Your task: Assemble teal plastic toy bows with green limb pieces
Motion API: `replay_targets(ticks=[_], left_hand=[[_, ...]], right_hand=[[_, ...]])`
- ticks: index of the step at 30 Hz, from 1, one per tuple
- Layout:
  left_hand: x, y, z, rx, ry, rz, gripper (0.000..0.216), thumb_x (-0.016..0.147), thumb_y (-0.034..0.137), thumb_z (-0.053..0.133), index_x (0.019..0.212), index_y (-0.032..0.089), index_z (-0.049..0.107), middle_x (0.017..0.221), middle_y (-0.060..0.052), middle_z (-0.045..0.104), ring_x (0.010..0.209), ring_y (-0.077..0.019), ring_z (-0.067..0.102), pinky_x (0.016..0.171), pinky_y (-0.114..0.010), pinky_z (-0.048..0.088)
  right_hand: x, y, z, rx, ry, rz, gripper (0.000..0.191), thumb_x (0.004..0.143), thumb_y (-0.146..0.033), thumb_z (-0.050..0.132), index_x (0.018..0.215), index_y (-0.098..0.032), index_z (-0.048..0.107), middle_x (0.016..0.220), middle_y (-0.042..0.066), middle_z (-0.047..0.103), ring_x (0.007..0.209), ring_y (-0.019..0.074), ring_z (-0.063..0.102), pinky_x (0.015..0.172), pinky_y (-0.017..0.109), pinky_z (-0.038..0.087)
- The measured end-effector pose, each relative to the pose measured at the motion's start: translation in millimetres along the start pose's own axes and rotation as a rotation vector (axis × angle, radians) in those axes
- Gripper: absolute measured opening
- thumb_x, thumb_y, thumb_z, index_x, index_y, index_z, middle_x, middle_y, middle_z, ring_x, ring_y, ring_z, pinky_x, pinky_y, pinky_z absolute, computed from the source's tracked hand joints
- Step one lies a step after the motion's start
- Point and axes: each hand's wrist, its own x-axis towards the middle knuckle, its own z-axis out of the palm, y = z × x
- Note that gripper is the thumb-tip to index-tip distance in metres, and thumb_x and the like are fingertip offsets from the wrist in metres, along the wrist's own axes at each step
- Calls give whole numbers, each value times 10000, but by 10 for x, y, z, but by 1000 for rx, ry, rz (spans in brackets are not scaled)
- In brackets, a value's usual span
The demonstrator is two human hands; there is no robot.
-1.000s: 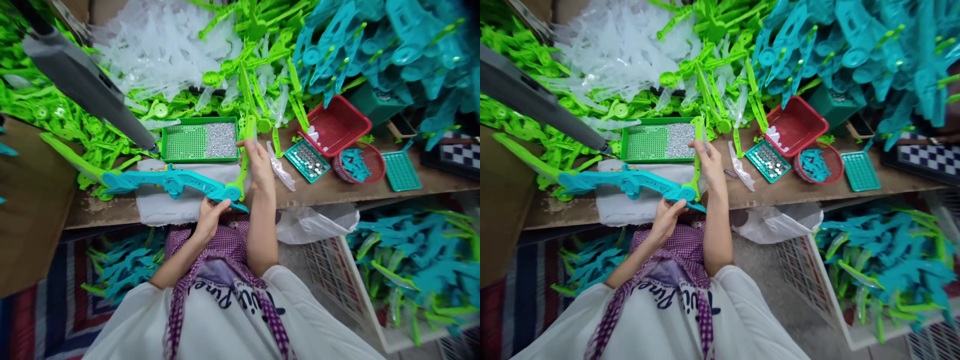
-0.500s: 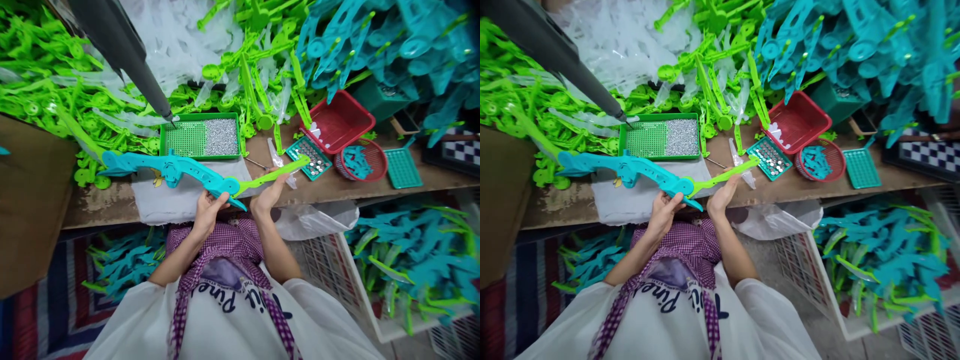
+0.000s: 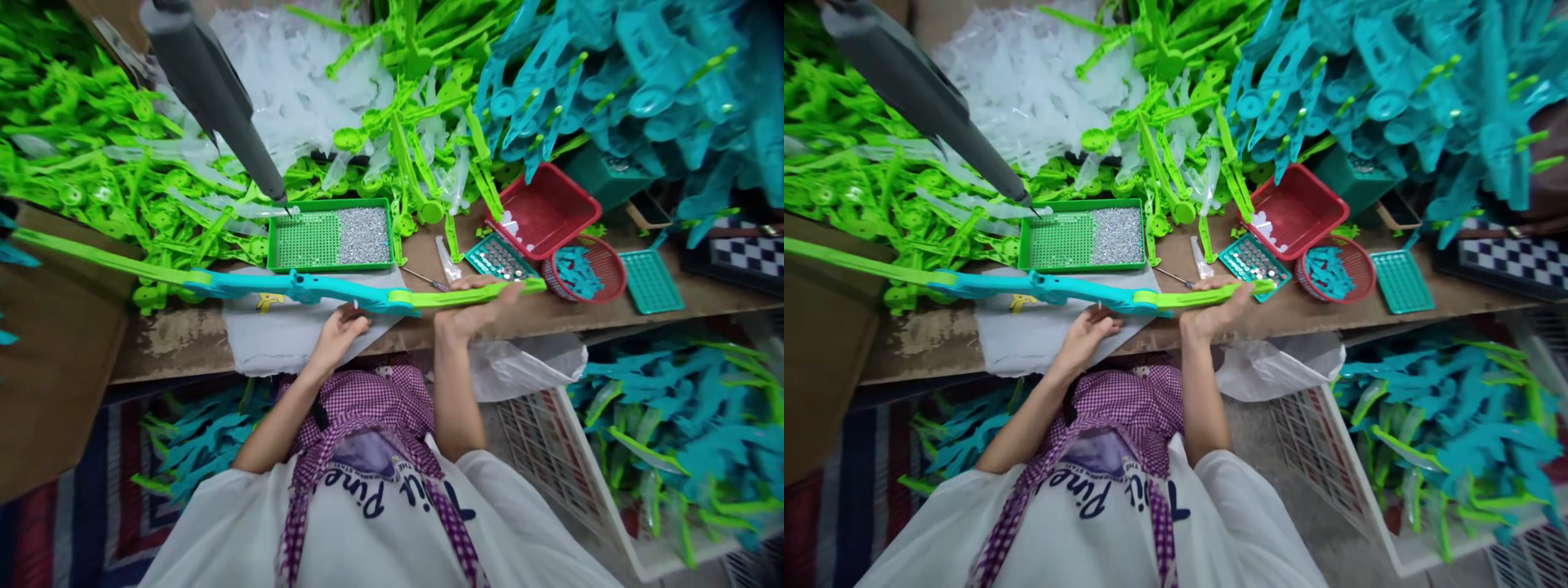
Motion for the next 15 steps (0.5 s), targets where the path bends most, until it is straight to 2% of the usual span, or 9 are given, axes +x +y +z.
replay_targets(ticks=[2, 4, 6, 7, 9, 11, 15], left_hand=[[-140, 84, -231, 270, 78, 187, 375, 848, 476, 734, 1064, 173, 683, 1056, -107, 746, 875, -210, 731, 808, -369, 606], [-282, 219, -505, 589, 278, 520, 201, 886, 348, 712, 1013, 194, 691, 997, -77, 728, 886, -195, 707, 854, -371, 584], [-354, 401, -770, 862, 443, 820, 227, 834, 265, 768, 1037, 215, 680, 1029, -72, 692, 965, -217, 683, 937, -403, 550], [-348, 503, -882, 970, 465, 895, 312, 810, 259, 792, 1094, 222, 670, 1095, -87, 671, 1032, -240, 667, 983, -427, 526], [-260, 703, -1046, 1138, 419, 897, 497, 801, 301, 805, 1257, 221, 623, 1260, -134, 618, 1196, -302, 606, 1077, -479, 457], [-113, 859, -1132, 1266, 299, 809, 573, 841, 354, 767, 1361, 211, 574, 1363, -163, 587, 1286, -339, 557, 1128, -518, 396], [75, 953, -1186, 1352, 10, 708, 346, 944, 358, 635, 1263, 227, 660, 1196, -119, 720, 1125, -306, 664, 1026, -489, 471]], right_hand=[[88, 22, -55, 82, 35, -50, 597, 983, -688, 222, 614, -239, 359, 527, -58, 312, 424, 111, 366, 456, 247, 346], [147, 42, -109, 140, 39, -82, 599, 991, -663, 227, 597, -237, 378, 512, -54, 315, 418, 111, 358, 444, 242, 327], [166, 72, -156, 142, 26, -93, 583, 982, -652, 247, 592, -239, 378, 502, -54, 310, 411, 113, 352, 436, 242, 318], [165, 89, -175, 125, 25, -98, 563, 974, -638, 263, 591, -241, 373, 499, -56, 304, 406, 113, 345, 432, 244, 312], [151, 122, -204, 67, 31, -116, 489, 946, -585, 296, 598, -245, 351, 500, -60, 287, 399, 114, 321, 427, 247, 296], [137, 135, -229, 17, 34, -135, 399, 896, -529, 322, 610, -250, 326, 512, -63, 273, 402, 116, 304, 436, 255, 294], [88, 8, -361, -104, -37, -94, 338, 820, -556, 329, 644, -268, 338, 565, -51, 304, 455, 143, 367, 498, 309, 370]])
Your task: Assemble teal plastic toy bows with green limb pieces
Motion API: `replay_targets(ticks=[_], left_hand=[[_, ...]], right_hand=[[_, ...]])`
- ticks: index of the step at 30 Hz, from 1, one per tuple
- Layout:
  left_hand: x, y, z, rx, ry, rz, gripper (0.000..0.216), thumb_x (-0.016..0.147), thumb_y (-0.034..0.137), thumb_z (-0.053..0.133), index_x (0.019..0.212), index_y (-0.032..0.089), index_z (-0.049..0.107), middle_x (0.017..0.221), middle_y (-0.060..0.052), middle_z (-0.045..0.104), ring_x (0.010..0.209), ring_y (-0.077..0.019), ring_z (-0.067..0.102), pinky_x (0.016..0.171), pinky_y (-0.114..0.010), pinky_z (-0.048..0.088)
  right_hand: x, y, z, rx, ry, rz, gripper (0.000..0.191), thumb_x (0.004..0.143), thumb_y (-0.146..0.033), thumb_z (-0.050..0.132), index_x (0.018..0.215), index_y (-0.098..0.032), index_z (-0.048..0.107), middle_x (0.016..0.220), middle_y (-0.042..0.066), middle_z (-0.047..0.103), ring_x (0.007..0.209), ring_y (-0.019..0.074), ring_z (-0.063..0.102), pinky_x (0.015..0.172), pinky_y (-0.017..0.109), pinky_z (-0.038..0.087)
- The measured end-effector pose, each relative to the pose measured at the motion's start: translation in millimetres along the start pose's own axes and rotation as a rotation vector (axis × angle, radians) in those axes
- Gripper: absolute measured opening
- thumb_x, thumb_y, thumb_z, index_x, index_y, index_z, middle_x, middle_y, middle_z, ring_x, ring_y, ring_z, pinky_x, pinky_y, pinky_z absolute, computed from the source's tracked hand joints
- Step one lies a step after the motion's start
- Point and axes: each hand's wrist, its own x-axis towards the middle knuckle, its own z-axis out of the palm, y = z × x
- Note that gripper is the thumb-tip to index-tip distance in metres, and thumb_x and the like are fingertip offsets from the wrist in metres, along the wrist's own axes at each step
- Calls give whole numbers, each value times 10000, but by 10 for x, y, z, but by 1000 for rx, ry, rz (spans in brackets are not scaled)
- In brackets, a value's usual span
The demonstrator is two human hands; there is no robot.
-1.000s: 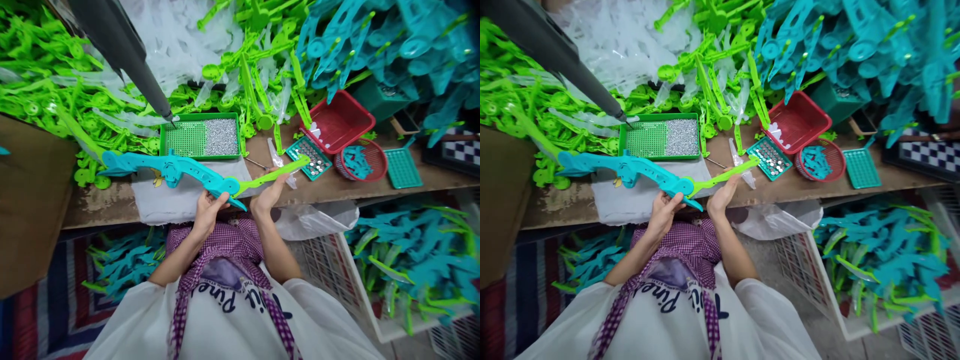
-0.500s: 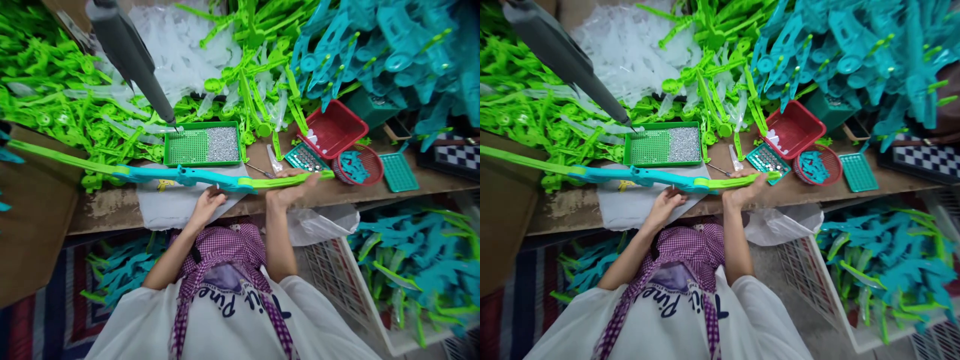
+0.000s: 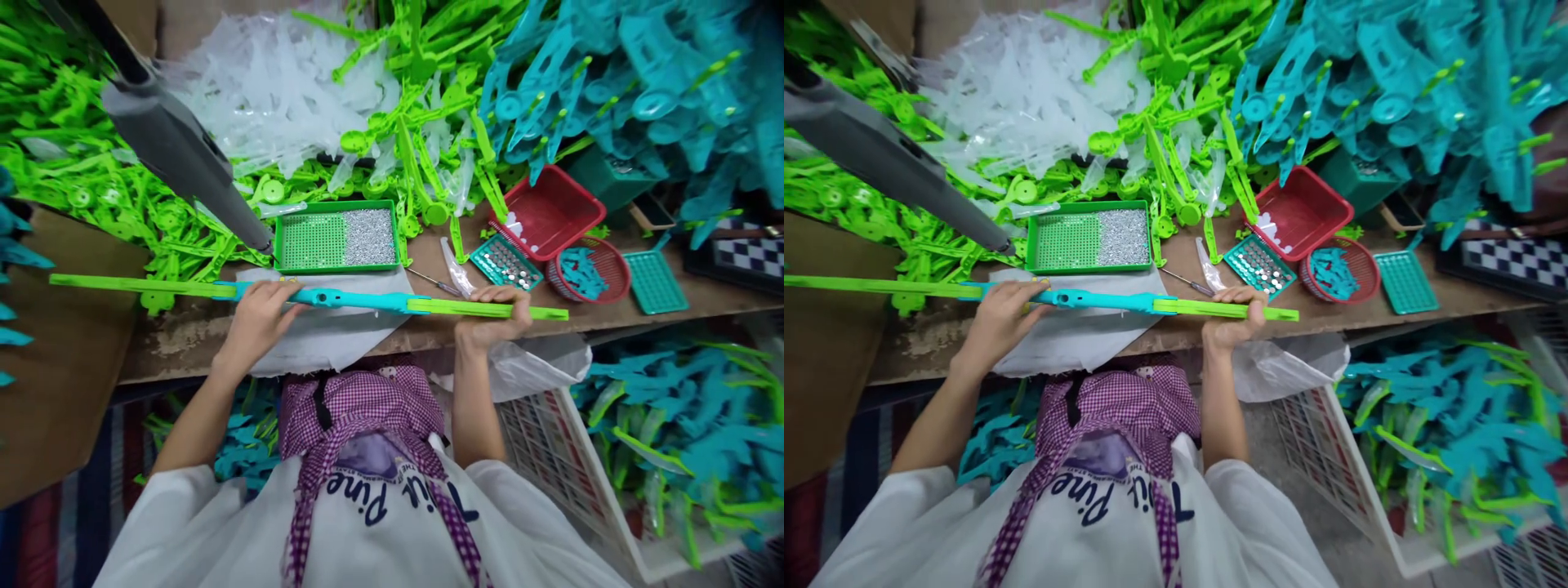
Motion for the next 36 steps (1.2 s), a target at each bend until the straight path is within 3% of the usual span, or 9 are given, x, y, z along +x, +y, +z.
replay_targets(ticks=[5, 9, 13, 19, 24, 28, 30, 33, 36], left_hand=[[-134, 48, 46, -105, 1, -5, 248, 950, 335, 628, 1152, 232, 729, 1092, -90, 768, 1019, -270, 711, 929, -440, 530], [-216, 115, 68, -112, 115, -27, 229, 950, 336, 635, 1131, 242, 741, 1076, -79, 777, 1011, -248, 720, 951, -426, 523], [-354, 143, 144, -40, 200, -9, 206, 949, 320, 630, 1104, 258, 751, 1041, -72, 784, 989, -237, 729, 933, -405, 514], [-693, 83, 468, -75, 272, -114, 145, 898, 305, 673, 1001, 279, 771, 946, -86, 786, 948, -260, 744, 900, -418, 496], [-886, 3, 661, -91, 227, -183, 105, 878, 276, 695, 954, 278, 768, 922, -97, 780, 944, -268, 744, 875, -438, 523], [-973, -43, 658, -64, 202, -170, 130, 895, 262, 674, 989, 278, 761, 959, -107, 773, 988, -267, 734, 908, -456, 535], [-987, -51, 647, -22, 177, -154, 144, 904, 255, 654, 1004, 274, 756, 966, -107, 772, 990, -260, 733, 905, -451, 544], [-967, -45, 653, 12, 168, -128, 160, 912, 233, 634, 1010, 274, 753, 973, -101, 772, 990, -249, 730, 895, -436, 546], [-935, -1, 640, 20, 179, -98, 170, 929, 219, 614, 1009, 272, 755, 993, -102, 768, 995, -252, 723, 894, -434, 531]], right_hand=[[-120, -379, -347, -6, -142, 240, 217, 749, -476, 495, 708, -263, 481, 709, -11, 434, 654, 181, 513, 696, 381, 490], [-170, -504, -461, 74, -214, 212, 150, 716, -404, 538, 681, -266, 490, 735, -10, 435, 702, 195, 545, 811, 448, 520], [-183, -369, -559, 18, -216, 251, 150, 686, -387, 612, 756, -263, 564, 830, -4, 560, 834, 208, 638, 841, 438, 545], [-185, -137, -722, 30, -292, 634, 341, 677, -322, 733, 1002, -241, 667, 808, -25, 705, 668, 128, 671, 625, 265, 560], [-282, 52, -611, 49, -210, 761, 254, 648, -289, 798, 863, -218, 683, 852, 4, 773, 802, 178, 765, 726, 313, 647], [-348, 123, -687, 18, -378, 885, 286, 717, -413, 811, 881, -201, 710, 951, 71, 801, 886, 200, 782, 787, 326, 662], [-371, 58, -768, -78, -519, 955, 368, 714, -510, 810, 866, -182, 744, 874, 98, 801, 767, 205, 778, 684, 314, 661], [-443, -132, -750, -290, -731, 906, 441, 708, -598, 805, 801, -168, 771, 678, 81, 758, 554, 174, 706, 518, 275, 598], [-574, -269, -466, -364, -820, 614, 375, 818, -572, 729, 854, -202, 778, 734, 56, 765, 623, 172, 708, 614, 302, 606]])
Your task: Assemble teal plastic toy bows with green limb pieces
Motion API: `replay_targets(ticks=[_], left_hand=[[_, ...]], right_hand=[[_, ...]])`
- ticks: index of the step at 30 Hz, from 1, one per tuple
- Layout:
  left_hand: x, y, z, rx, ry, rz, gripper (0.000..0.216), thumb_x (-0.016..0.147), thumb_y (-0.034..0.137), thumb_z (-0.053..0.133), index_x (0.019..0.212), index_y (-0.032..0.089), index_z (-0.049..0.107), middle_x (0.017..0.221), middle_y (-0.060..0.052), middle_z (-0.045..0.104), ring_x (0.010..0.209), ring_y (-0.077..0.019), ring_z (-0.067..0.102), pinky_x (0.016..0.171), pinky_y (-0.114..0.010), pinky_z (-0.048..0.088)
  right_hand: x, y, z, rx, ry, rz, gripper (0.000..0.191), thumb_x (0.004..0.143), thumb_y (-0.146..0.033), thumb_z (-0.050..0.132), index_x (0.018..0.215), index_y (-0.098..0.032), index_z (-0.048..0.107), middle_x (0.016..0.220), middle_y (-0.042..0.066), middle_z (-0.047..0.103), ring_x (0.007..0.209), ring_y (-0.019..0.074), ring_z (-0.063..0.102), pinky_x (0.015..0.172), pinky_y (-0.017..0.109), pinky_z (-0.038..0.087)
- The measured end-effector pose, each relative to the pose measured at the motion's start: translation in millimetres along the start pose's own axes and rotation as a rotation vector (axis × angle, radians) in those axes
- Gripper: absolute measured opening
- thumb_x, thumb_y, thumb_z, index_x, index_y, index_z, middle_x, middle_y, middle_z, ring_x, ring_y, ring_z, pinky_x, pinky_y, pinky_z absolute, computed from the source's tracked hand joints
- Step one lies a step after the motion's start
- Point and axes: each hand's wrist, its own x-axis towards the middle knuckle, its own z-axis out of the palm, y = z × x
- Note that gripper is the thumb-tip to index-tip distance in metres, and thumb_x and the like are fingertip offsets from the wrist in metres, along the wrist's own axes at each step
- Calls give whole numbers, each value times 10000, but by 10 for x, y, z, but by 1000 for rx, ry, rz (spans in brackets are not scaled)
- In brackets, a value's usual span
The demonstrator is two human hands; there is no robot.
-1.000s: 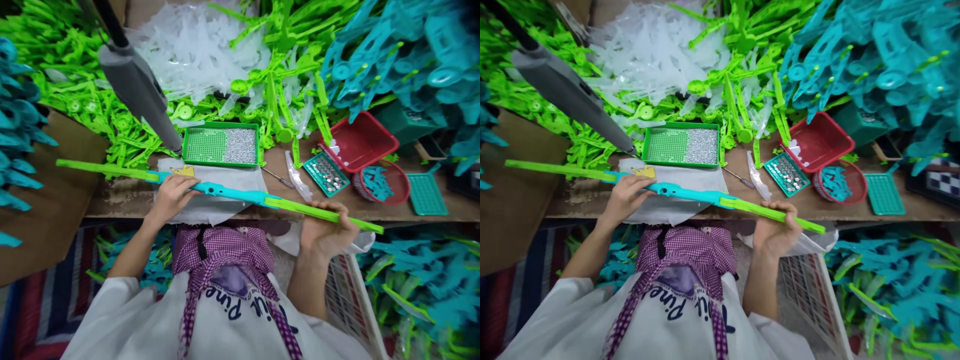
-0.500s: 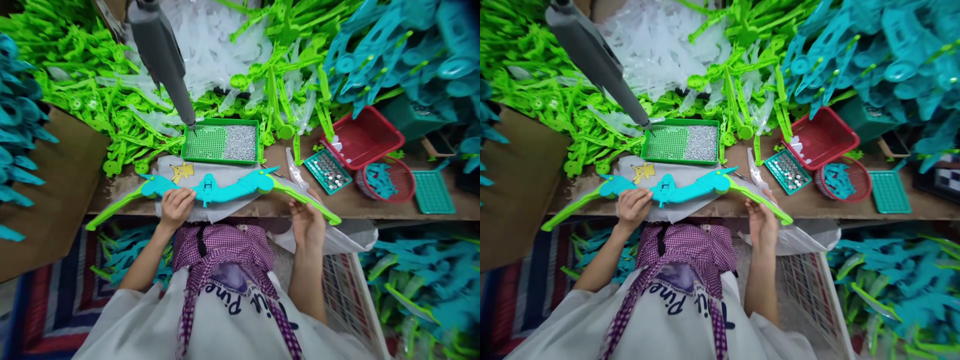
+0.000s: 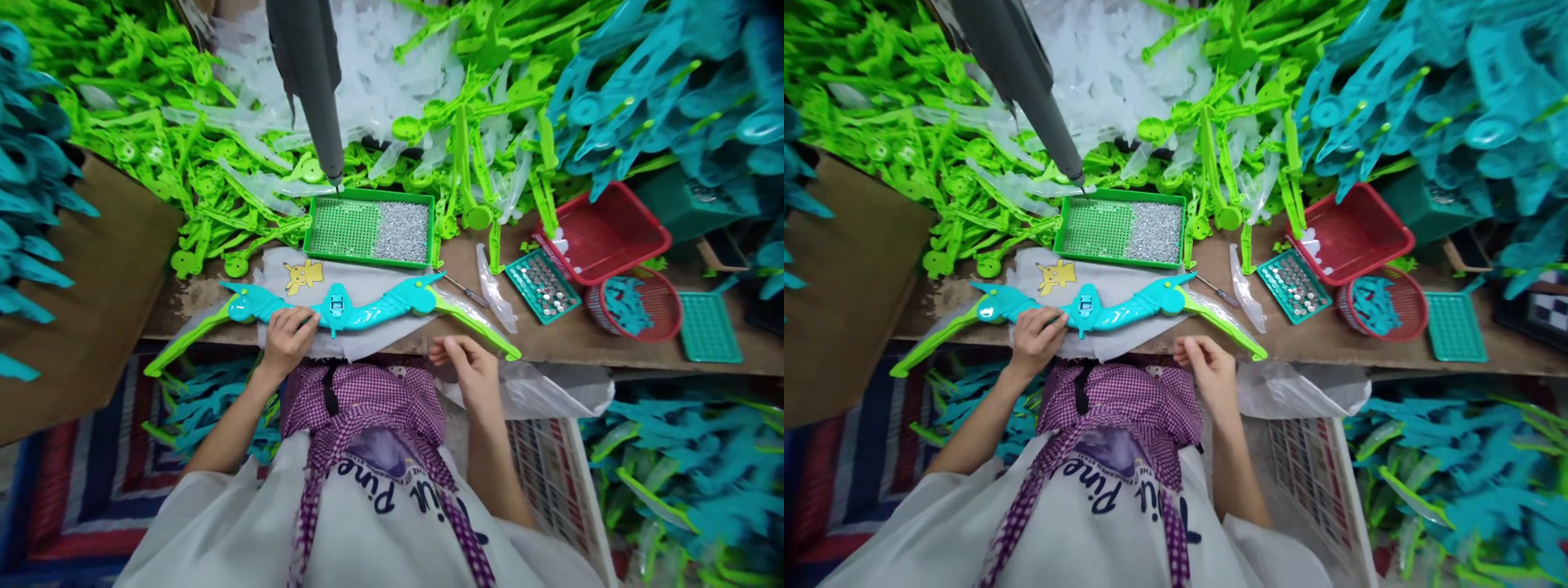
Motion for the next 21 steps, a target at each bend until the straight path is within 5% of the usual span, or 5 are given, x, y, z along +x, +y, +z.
replay_targets(ticks=[7, 13, 15, 18, 21], left_hand=[[107, 138, -494, -55, -146, -50, 283, 923, 356, 685, 1186, 254, 709, 1302, -140, 662, 1204, -299, 632, 1006, -470, 505], [992, -300, -855, -11, 174, -190, 194, 972, 358, 594, 1062, 226, 704, 1090, -78, 723, 1083, -243, 671, 970, -404, 534], [1221, -358, -822, -41, 249, -215, 181, 971, 350, 592, 1045, 227, 702, 1063, -74, 725, 1059, -239, 674, 956, -394, 537], [1201, -201, -657, -126, 279, -212, 176, 975, 338, 590, 1051, 215, 691, 1030, -69, 724, 1007, -224, 681, 918, -377, 551], [898, 44, -520, -185, 33, -61, 275, 952, 375, 636, 1170, 211, 665, 1120, -91, 702, 1077, -251, 671, 966, -408, 539]], right_hand=[[223, -81, 529, -403, -104, -479, 214, 935, -406, 623, 1012, -260, 760, 1007, 63, 775, 962, 231, 720, 901, 414, 577], [143, -3, 776, -400, -156, -623, 204, 957, -374, 585, 992, -272, 759, 1012, 67, 772, 977, 233, 722, 908, 427, 588], [143, -38, 702, -428, -115, -643, 198, 955, -365, 588, 993, -273, 760, 1030, 69, 771, 986, 231, 720, 912, 424, 584], [195, -142, 304, -475, 139, -625, 189, 961, -357, 584, 996, -267, 747, 998, 61, 766, 955, 223, 710, 889, 409, 571], [345, -244, -224, -646, 342, -570, 251, 964, -420, 565, 1013, -246, 739, 975, 72, 751, 876, 222, 690, 822, 386, 542]])
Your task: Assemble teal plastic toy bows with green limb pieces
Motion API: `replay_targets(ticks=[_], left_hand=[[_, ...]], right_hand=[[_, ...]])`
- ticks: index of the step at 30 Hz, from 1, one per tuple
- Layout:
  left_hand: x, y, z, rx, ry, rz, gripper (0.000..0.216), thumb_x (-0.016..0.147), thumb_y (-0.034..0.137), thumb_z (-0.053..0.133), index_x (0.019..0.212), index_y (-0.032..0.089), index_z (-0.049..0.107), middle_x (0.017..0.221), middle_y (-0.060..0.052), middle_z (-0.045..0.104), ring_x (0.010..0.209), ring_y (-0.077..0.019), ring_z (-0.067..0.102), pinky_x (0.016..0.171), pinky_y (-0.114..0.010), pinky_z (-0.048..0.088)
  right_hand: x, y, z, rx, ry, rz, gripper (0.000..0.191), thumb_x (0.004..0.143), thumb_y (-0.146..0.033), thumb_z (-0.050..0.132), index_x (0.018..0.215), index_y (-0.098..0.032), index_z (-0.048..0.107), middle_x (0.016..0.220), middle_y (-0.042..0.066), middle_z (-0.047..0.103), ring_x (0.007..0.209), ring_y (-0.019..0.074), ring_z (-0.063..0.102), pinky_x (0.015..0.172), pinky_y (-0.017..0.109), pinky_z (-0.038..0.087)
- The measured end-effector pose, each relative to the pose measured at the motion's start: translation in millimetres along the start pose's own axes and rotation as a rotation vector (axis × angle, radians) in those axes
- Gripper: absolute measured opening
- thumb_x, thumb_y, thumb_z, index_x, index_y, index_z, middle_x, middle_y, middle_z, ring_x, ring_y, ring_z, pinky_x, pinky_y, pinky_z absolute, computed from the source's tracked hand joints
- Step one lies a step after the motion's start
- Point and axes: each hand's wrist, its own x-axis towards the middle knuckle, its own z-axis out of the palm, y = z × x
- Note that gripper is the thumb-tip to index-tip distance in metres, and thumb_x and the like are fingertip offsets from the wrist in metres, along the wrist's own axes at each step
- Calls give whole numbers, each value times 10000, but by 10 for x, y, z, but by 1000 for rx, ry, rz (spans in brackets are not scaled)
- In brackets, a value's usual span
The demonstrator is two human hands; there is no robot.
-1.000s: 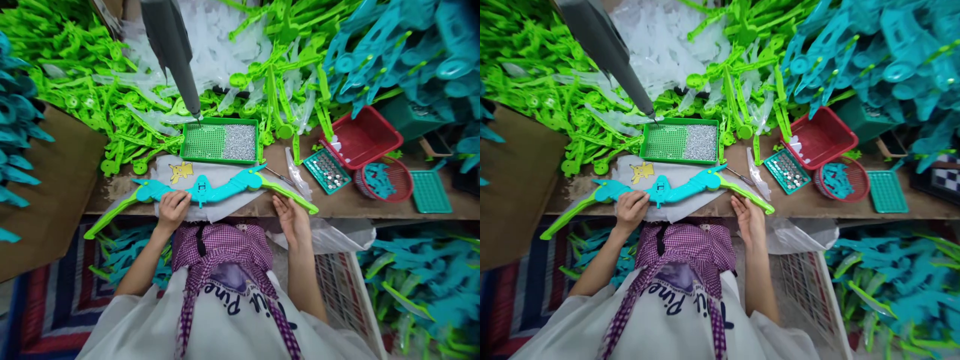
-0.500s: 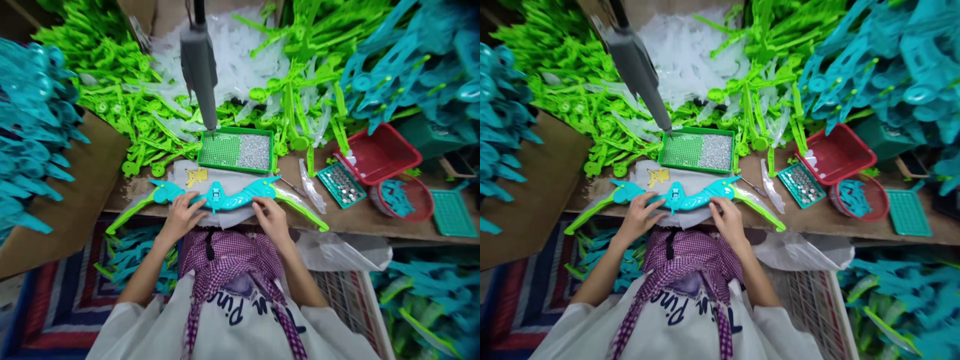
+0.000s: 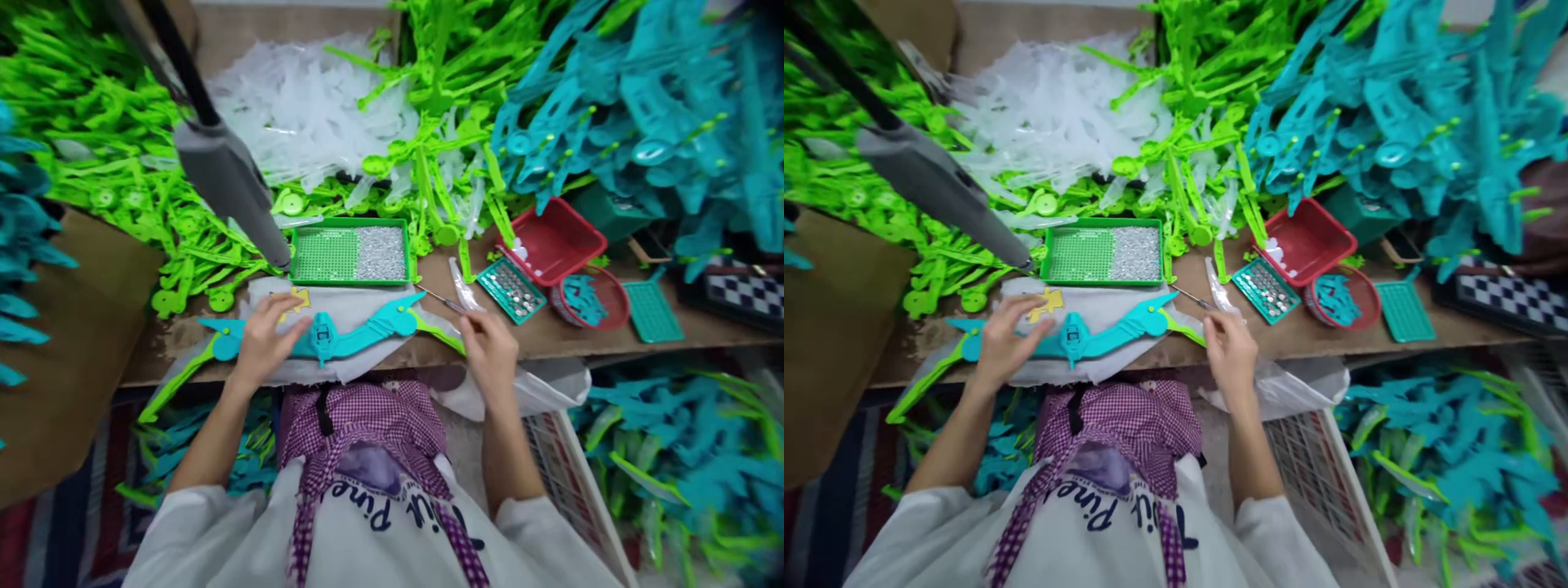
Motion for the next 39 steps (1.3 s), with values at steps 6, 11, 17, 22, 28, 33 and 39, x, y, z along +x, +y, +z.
replay_targets(ticks=[6, 11, 17, 22, 28, 33, 39], left_hand=[[-417, -44, -59, 172, -483, 149, 569, 939, 479, 629, 1448, 263, 498, 1380, -163, 591, 1224, -354, 602, 991, -476, 501], [-501, -328, 56, 160, -478, 137, 535, 963, 502, 564, 1422, 234, 507, 1223, -144, 701, 1099, -345, 675, 907, -456, 529], [-517, -411, 171, 134, -429, 176, 574, 970, 612, 514, 1371, 201, 535, 1194, -129, 724, 1074, -314, 698, 892, -413, 541], [-548, -428, 202, 151, -400, 130, 599, 966, 617, 514, 1408, 214, 517, 1221, -135, 708, 1096, -331, 683, 917, -451, 533], [-565, -308, 171, 138, -460, 36, 555, 946, 530, 603, 1407, 226, 545, 1238, -123, 704, 1140, -314, 662, 953, -423, 515], [-555, -205, 146, 109, -487, -39, 560, 927, 445, 664, 1432, 238, 540, 1262, -111, 685, 1160, -295, 643, 1000, -427, 501], [-512, -151, 136, 136, -496, -26, 647, 891, 389, 731, 1474, 222, 505, 1362, -144, 613, 1248, -315, 590, 1041, -449, 481]], right_hand=[[198, 547, -299, -286, -121, 118, 396, 949, -521, 516, 940, -212, 762, 879, 92, 759, 736, 225, 670, 682, 337, 466], [-11, 664, -339, -194, -69, 155, 381, 956, -502, 511, 941, -208, 752, 908, 85, 769, 760, 217, 682, 731, 339, 499], [-12, 767, -545, -219, 101, 205, 343, 938, -445, 520, 933, -186, 744, 930, 110, 771, 804, 231, 695, 766, 364, 537], [154, 1047, -880, -214, 254, 241, 308, 889, -436, 556, 940, -190, 734, 943, 107, 770, 822, 234, 698, 801, 387, 559], [181, 1106, -886, -198, 227, 196, 302, 892, -423, 563, 958, -182, 732, 969, 118, 769, 830, 241, 707, 795, 394, 562], [-69, 525, -288, -95, 10, -101, 240, 968, -367, 544, 978, -212, 727, 986, 99, 764, 926, 237, 713, 868, 394, 560], [184, -259, 220, 41, -163, -367, 217, 999, -315, 533, 1073, -229, 718, 1065, 101, 745, 1005, 242, 693, 899, 410, 554]])
